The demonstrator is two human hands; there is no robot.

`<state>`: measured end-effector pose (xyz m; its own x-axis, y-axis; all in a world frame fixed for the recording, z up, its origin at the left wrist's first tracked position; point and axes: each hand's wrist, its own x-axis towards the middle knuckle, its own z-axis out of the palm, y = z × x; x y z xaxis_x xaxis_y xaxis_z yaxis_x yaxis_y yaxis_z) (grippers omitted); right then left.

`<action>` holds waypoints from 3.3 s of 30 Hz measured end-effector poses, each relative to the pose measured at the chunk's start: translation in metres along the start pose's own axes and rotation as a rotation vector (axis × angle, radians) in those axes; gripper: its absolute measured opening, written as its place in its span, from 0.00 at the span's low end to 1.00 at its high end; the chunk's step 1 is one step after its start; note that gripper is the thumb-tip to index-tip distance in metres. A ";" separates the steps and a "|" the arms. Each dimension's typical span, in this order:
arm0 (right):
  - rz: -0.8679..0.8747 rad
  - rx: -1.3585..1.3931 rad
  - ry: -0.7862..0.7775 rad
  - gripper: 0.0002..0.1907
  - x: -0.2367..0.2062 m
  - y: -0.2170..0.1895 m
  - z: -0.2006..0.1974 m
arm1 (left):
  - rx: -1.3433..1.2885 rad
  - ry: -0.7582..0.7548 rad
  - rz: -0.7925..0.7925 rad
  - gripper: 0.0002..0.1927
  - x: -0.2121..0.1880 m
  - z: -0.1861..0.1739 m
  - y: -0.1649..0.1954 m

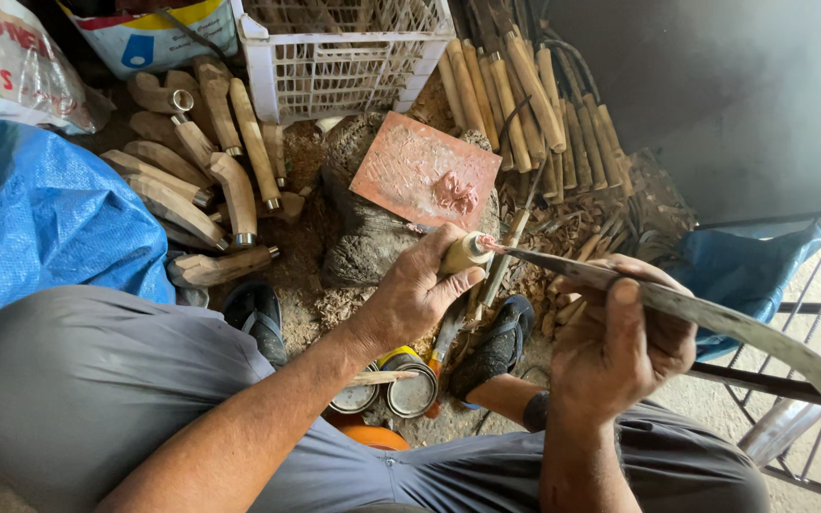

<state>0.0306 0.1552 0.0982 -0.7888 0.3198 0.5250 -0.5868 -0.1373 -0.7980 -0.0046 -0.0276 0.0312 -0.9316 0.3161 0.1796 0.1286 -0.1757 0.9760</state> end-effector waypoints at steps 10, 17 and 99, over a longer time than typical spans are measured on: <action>-0.041 -0.051 -0.021 0.05 0.000 0.002 0.004 | -0.003 0.003 -0.009 0.09 -0.001 -0.003 0.001; -0.040 -0.078 -0.025 0.06 0.000 0.002 0.007 | 0.020 -0.022 -0.009 0.11 -0.001 -0.005 0.007; -0.032 -0.422 -0.440 0.16 -0.014 0.066 -0.019 | 0.688 0.150 -0.160 0.24 -0.010 -0.003 -0.115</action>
<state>0.0064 0.1599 0.0327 -0.8263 -0.1117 0.5520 -0.5593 0.2782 -0.7809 -0.0106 -0.0134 -0.0832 -0.9872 0.1490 0.0576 0.1260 0.5046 0.8541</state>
